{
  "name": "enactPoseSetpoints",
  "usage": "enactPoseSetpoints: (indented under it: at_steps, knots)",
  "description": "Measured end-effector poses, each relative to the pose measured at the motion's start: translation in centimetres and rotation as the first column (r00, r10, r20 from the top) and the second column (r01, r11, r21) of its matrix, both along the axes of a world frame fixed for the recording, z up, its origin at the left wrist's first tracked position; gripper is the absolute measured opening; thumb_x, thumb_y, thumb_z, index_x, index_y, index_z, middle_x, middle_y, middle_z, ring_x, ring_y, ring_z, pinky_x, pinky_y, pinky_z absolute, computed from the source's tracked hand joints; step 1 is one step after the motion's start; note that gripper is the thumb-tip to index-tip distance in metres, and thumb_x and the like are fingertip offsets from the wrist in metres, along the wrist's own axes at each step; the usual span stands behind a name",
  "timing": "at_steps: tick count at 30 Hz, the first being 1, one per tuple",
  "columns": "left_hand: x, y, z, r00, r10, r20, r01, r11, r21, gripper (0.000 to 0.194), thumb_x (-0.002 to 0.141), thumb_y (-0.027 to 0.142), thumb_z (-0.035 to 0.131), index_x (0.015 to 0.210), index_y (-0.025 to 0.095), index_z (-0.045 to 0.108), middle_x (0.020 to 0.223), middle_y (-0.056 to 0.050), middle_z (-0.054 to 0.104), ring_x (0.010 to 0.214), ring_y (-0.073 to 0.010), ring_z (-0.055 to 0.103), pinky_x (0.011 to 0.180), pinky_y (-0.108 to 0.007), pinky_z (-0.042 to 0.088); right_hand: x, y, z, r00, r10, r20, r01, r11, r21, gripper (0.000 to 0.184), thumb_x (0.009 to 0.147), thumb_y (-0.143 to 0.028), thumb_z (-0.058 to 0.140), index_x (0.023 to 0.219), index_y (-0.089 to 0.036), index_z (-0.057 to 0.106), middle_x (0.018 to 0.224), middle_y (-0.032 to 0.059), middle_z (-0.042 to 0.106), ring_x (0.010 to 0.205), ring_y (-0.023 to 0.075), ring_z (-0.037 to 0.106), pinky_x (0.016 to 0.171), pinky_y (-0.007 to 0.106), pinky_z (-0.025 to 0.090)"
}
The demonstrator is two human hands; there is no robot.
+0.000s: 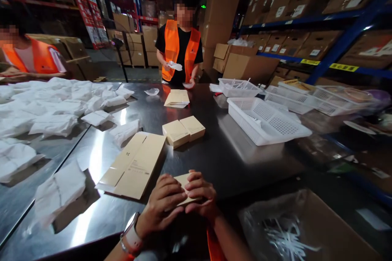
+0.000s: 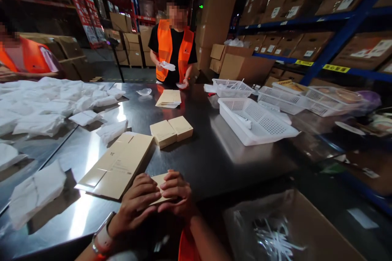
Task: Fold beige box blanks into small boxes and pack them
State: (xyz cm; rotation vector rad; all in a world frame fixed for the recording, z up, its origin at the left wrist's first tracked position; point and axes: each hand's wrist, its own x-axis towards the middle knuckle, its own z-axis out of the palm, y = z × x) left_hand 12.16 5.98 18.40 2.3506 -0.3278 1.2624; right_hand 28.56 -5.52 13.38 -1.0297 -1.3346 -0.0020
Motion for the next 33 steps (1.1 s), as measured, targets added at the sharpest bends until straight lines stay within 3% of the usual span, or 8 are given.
enactPoseSetpoints:
  at_steps: [7,11,20,24,27,30,31,33]
  knots:
    - [0.0,0.2,-0.3,0.999,0.032,0.004,-0.032,0.999,0.015,0.021,0.1,0.027,0.058,0.114,0.02,0.071,0.097,-0.004,0.078,0.099,-0.02,0.068,0.106,-0.039,0.044,-0.5,-0.9,0.7,0.999,-0.038,-0.033,0.031,0.982,-0.185,0.04,0.073,-0.077,0.076,0.073,-0.037,0.069,0.086,-0.0084,0.08,0.096,0.0266,0.076,0.103,0.052,0.053]
    - [0.0,0.2,0.0,1.0,0.018,-0.006,-0.018,1.0,0.01,0.021,0.101,0.028,0.056,0.113,0.02,0.071,0.096,-0.004,0.078,0.098,-0.019,0.068,0.108,-0.038,0.042,-0.5,-0.8,1.2,0.997,-0.07,-0.029,0.059,0.958,-0.281,0.055,0.068,-0.089,0.068,0.061,-0.035,0.065,0.077,-0.0058,0.078,0.093,0.03,0.076,0.102,0.058,0.054]
    - [-0.4,0.5,-1.2,0.999,0.032,-0.04,-0.03,0.999,0.031,0.038,0.106,0.047,0.044,0.119,0.022,0.07,0.102,-0.005,0.076,0.106,-0.0196,0.065,0.116,-0.037,0.036,-0.7,-0.7,0.6,0.998,-0.055,-0.026,0.043,0.94,-0.34,0.059,0.07,-0.094,0.059,0.058,-0.037,0.067,0.075,-0.0055,0.078,0.094,0.0294,0.075,0.107,0.06,0.049]
    - [-1.0,1.0,-1.6,0.992,0.054,-0.114,-0.042,0.993,0.111,0.044,0.107,0.05,0.037,0.128,0.022,0.065,0.109,-0.006,0.079,0.112,-0.0207,0.065,0.121,-0.04,0.031,0.3,-1.6,1.8,0.997,0.035,0.073,-0.009,0.945,-0.326,0.044,0.084,-0.08,0.06,0.079,-0.041,0.078,0.088,-0.0043,0.082,0.098,0.0284,0.076,0.111,0.061,0.048]
    - [-1.2,1.4,-1.4,0.985,0.094,-0.144,-0.067,0.981,0.184,0.047,0.109,0.047,0.031,0.134,0.025,0.062,0.114,-0.005,0.08,0.115,-0.0202,0.066,0.126,-0.042,0.022,1.1,-2.0,4.1,0.923,0.121,0.365,-0.003,0.952,-0.307,0.026,0.092,-0.06,0.068,0.106,-0.04,0.077,0.104,-0.0032,0.083,0.114,0.0271,0.072,0.115,0.059,0.045]
    - [-1.7,1.5,-1.8,0.982,0.17,-0.086,-0.142,0.954,0.265,0.05,0.107,0.053,0.029,0.139,0.03,0.06,0.128,-0.007,0.076,0.131,-0.0213,0.06,0.128,-0.045,0.016,1.4,-1.6,6.4,0.734,0.207,0.647,0.082,0.919,-0.387,0.058,0.082,-0.054,0.083,0.133,-0.03,0.068,0.127,0.0105,0.075,0.133,0.0373,0.06,0.117,0.066,0.038]
    - [-2.0,1.4,-2.3,0.977,0.204,-0.058,-0.18,0.941,0.287,0.049,0.106,0.055,0.03,0.138,0.033,0.06,0.135,-0.008,0.072,0.139,-0.0227,0.054,0.128,-0.047,0.016,1.6,-1.5,6.9,0.712,0.234,0.661,0.127,0.884,-0.45,0.072,0.077,-0.05,0.088,0.14,-0.026,0.063,0.137,0.0159,0.07,0.135,0.0412,0.057,0.116,0.067,0.039]
    - [-3.2,0.9,-4.0,0.959,0.284,-0.018,-0.264,0.913,0.312,0.037,0.105,0.051,0.041,0.128,0.037,0.066,0.142,-0.008,0.067,0.149,-0.0267,0.045,0.127,-0.052,0.02,2.7,-1.6,7.2,0.758,0.239,0.607,0.213,0.789,-0.576,0.087,0.07,-0.037,0.091,0.148,-0.024,0.056,0.148,0.0204,0.059,0.134,0.0433,0.057,0.112,0.063,0.046]
